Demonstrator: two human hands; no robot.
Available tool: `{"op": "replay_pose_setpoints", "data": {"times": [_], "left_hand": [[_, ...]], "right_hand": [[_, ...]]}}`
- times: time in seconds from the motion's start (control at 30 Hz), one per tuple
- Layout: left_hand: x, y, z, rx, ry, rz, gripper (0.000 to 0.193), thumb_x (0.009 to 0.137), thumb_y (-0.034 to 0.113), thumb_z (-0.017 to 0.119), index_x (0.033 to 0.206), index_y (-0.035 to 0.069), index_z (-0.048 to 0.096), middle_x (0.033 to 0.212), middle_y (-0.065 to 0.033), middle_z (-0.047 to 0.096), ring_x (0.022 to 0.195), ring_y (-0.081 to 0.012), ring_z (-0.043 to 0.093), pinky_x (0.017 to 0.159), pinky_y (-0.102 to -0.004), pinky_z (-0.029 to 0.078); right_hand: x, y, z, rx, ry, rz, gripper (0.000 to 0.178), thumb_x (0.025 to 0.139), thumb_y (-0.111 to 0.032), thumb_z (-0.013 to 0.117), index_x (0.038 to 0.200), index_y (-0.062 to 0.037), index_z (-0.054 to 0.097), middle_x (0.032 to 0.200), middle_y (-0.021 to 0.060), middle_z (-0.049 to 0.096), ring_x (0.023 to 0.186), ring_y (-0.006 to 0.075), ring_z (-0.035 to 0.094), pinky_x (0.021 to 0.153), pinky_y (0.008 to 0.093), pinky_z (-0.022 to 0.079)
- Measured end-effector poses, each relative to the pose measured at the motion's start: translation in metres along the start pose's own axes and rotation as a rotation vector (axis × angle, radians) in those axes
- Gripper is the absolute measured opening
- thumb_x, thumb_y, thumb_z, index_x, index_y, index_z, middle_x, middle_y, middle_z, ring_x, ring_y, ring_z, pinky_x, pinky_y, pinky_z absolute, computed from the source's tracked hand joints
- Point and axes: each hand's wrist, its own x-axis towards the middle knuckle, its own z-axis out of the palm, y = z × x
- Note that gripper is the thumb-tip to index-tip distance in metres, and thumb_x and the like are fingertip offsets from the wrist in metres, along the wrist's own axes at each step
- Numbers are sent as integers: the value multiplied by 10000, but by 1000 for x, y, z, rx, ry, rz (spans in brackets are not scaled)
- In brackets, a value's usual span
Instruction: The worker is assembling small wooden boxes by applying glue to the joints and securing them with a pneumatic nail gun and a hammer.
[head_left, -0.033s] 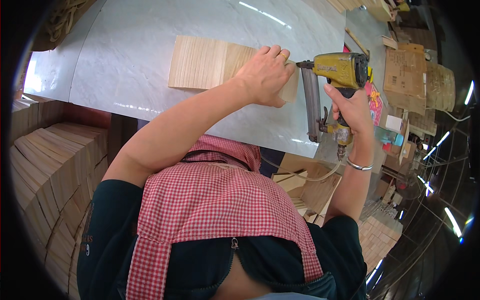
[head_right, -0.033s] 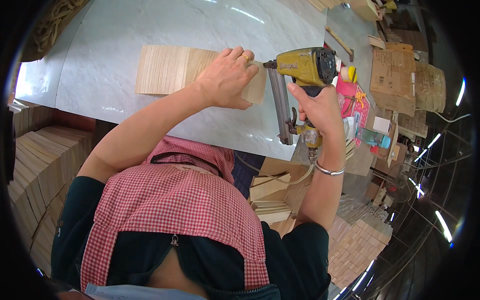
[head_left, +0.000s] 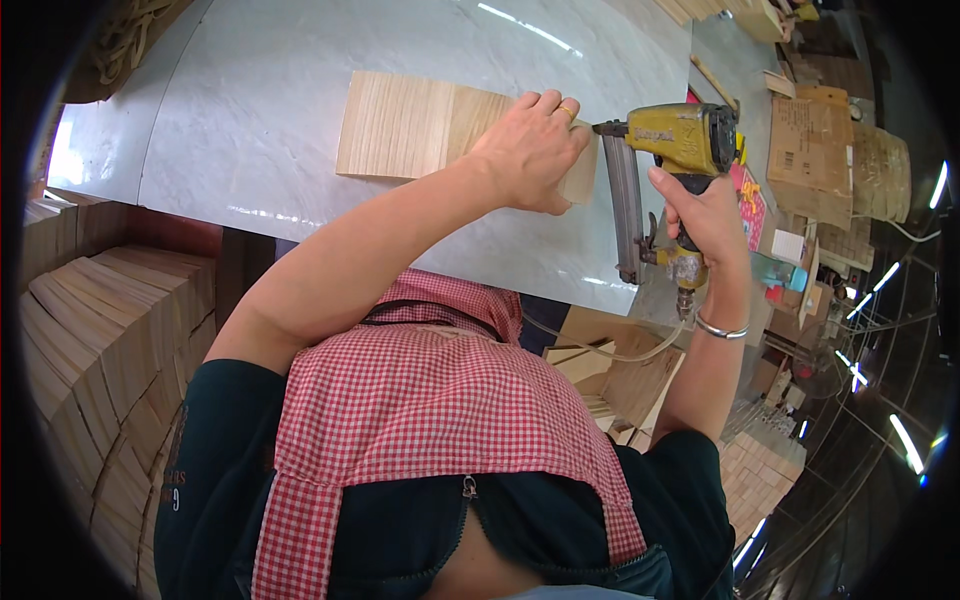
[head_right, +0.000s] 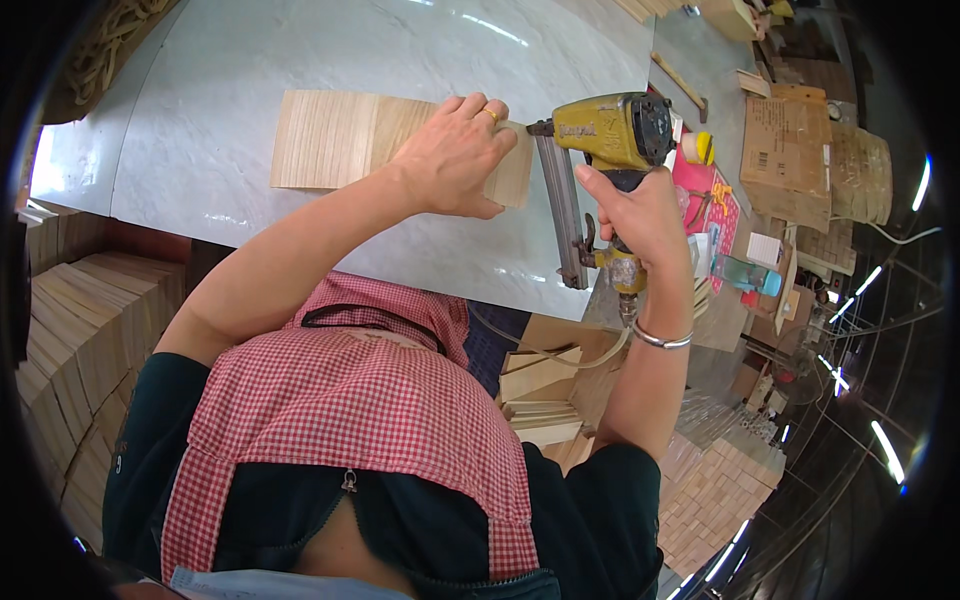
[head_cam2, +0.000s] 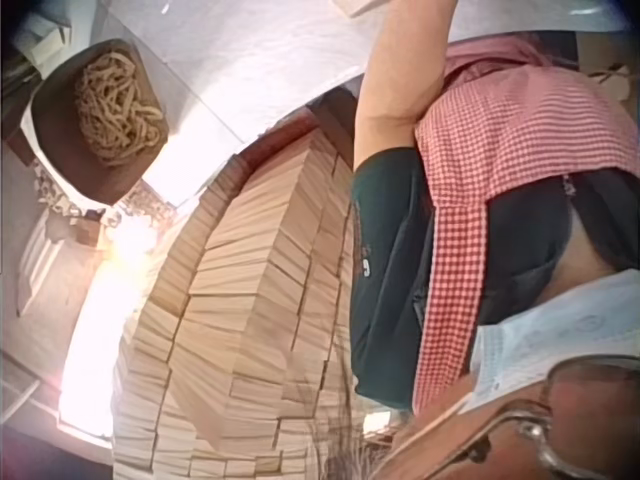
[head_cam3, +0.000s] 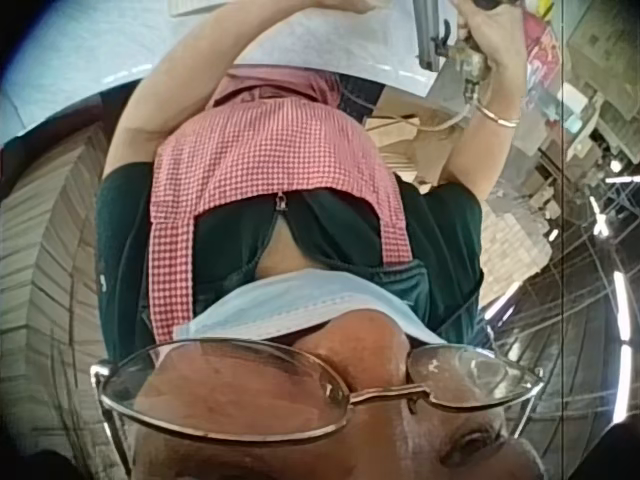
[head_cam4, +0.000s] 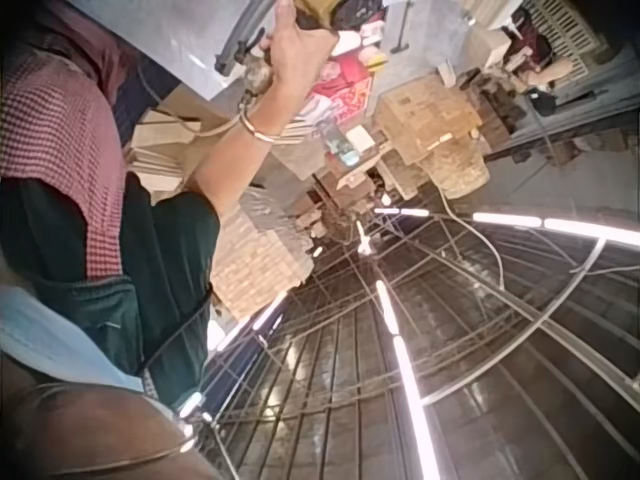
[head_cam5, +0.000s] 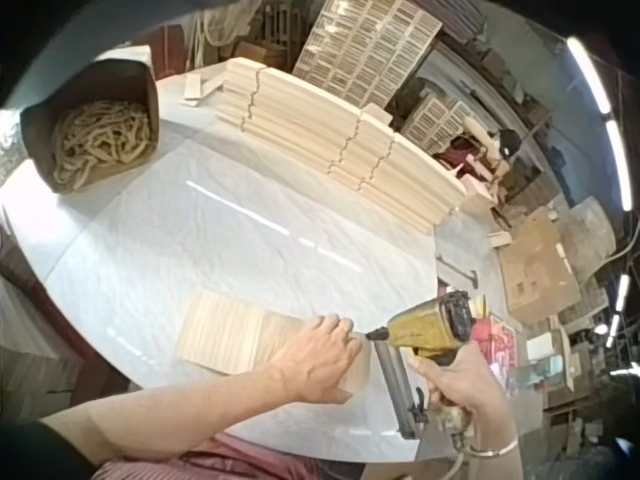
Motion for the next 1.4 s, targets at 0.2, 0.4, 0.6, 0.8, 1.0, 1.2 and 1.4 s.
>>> {"op": "replay_pose_setpoints", "data": {"times": [0.2,0.4,0.6,0.8,1.0,1.2,1.4], "left_hand": [[-17,-4,-4,57,49,21,698,677,501,838,1165,41,645,1389,-174,531,1321,-355,442,1142,-504,339],[-114,-83,-72,386,30,-42,665,626,320,878,1195,65,646,1398,-176,548,1307,-342,494,1145,-526,365],[-118,-88,-81,195,20,-103,507,614,192,826,1073,48,666,1214,-163,619,1051,-324,584,959,-406,508],[-92,-71,-47,164,169,-132,517,604,198,832,1071,45,673,1219,-172,617,1028,-325,576,896,-405,525],[-88,-68,-47,129,156,-159,530,598,210,834,1076,45,676,1230,-172,614,1040,-327,572,901,-408,521],[-89,-68,-47,94,179,-167,500,601,214,823,1051,51,678,1231,-171,614,1042,-325,563,893,-406,517],[-92,-72,-49,-17,151,-176,478,604,184,815,1025,64,624,1294,-172,574,1075,-344,553,907,-419,512]], "right_hand": [[6,-2,-7,-56,-27,27,284,883,-246,786,871,12,669,549,15,557,423,107,488,424,239,407],[-24,11,-4,48,57,-96,270,879,-231,788,873,13,672,565,16,571,429,106,498,426,240,422],[-65,1,16,71,73,-96,241,882,-203,785,898,13,680,594,22,590,439,102,505,424,241,433],[-71,9,30,47,10,-92,215,882,-171,783,931,15,686,623,25,603,445,100,502,419,239,431],[-66,9,35,103,-8,-107,223,893,-177,779,942,14,675,603,20,585,436,100,488,414,235,415],[-67,7,41,96,-4,-70,226,907,-182,773,935,9,656,585,17,568,430,98,481,411,233,412],[-65,3,40,-6,9,-183,202,879,-122,778,967,28,677,653,32,623,442,104,497,412,237,425]]}}
